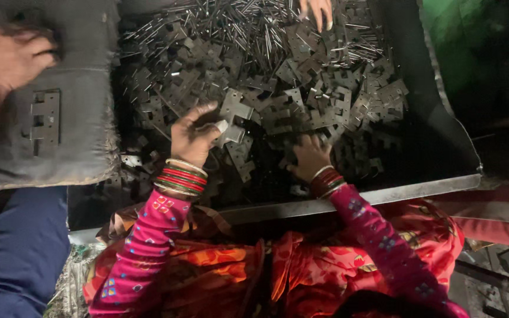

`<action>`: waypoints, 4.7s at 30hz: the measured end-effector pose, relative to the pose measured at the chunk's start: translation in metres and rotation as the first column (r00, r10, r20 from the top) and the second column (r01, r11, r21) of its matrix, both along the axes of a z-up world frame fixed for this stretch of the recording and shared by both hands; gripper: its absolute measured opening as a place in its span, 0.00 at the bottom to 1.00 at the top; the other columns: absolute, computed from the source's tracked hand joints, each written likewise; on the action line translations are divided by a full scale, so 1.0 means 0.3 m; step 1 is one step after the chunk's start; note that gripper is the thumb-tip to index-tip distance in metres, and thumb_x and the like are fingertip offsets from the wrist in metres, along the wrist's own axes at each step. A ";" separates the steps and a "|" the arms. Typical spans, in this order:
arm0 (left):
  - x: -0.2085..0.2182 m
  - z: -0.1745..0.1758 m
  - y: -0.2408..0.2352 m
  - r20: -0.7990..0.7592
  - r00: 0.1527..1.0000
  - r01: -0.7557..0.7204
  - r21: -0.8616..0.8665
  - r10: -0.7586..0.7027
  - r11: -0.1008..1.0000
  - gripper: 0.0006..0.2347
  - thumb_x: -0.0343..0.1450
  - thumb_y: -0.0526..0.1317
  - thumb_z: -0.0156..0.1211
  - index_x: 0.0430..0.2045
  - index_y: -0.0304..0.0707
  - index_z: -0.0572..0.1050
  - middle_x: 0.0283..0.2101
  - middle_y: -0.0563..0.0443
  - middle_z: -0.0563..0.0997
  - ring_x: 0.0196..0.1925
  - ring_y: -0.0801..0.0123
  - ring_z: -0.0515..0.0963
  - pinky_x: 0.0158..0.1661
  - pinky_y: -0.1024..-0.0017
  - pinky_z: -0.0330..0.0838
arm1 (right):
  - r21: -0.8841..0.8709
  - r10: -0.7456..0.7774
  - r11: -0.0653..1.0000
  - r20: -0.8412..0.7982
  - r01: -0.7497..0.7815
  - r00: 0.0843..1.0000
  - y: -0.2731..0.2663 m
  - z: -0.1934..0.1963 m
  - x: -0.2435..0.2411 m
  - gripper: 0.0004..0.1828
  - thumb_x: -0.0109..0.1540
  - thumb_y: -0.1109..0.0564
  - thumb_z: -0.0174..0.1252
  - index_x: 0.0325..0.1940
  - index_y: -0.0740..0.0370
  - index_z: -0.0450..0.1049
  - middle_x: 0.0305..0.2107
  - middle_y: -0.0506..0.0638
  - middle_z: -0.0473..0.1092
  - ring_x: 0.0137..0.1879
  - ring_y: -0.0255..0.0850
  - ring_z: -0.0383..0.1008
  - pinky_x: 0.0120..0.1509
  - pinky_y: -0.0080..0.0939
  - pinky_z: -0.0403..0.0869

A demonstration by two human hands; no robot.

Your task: The person sorts through a large bin of metal hinges and pins, picking up individual metal plates and placing them onto a black padded surface to their left.

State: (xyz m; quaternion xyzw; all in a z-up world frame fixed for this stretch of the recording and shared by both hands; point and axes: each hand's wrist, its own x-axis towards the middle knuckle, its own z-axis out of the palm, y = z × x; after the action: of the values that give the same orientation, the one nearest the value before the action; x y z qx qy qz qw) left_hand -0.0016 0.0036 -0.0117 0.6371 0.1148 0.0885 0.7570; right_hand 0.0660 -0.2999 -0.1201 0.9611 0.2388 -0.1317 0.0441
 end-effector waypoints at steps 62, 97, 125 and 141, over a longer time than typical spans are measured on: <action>-0.045 0.011 0.795 0.054 0.707 0.026 0.994 0.705 -0.102 0.14 0.60 0.48 0.71 0.29 0.35 0.81 0.33 0.38 0.83 0.37 0.44 0.84 0.38 0.52 0.78 | 0.250 -0.180 0.946 -0.126 0.207 0.975 0.131 -0.072 0.165 0.44 0.67 0.45 0.60 0.85 0.46 0.52 0.45 0.65 0.77 0.52 0.63 0.76 0.60 0.59 0.73; 0.065 -0.223 -0.114 -0.094 0.981 0.143 0.943 -0.172 0.299 0.18 0.69 0.36 0.62 0.52 0.30 0.70 0.30 0.35 0.82 0.32 0.41 0.82 0.35 0.52 0.77 | 0.866 -0.248 0.375 -0.251 0.332 0.936 0.140 -0.018 -0.028 0.19 0.67 0.40 0.60 0.52 0.55 0.80 0.37 0.54 0.81 0.38 0.49 0.82 0.45 0.52 0.79; -0.065 -0.181 -0.297 -0.185 0.950 0.312 0.548 -0.251 0.776 0.31 0.64 0.42 0.74 0.56 0.27 0.61 0.34 0.29 0.82 0.38 0.39 0.82 0.38 0.56 0.76 | 0.326 0.242 -0.369 -0.871 0.870 0.428 0.127 -0.089 -0.127 0.24 0.67 0.42 0.60 0.55 0.65 0.77 0.40 0.52 0.75 0.42 0.45 0.72 0.44 0.44 0.70; -0.023 -0.070 0.816 0.237 0.674 0.008 0.944 0.699 -0.328 0.19 0.67 0.53 0.68 0.41 0.37 0.79 0.23 0.43 0.82 0.25 0.49 0.84 0.24 0.55 0.76 | 0.417 0.022 0.890 0.364 -0.184 0.931 0.076 -0.151 0.223 0.29 0.54 0.56 0.65 0.60 0.45 0.75 0.57 0.58 0.66 0.68 0.60 0.62 0.59 0.74 0.67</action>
State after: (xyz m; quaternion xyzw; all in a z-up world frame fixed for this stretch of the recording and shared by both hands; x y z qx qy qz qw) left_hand -0.0085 0.2485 -0.0326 0.8856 0.3821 0.2290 -0.1315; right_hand 0.1330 -0.2771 -0.1655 0.9392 0.3021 0.1015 -0.1275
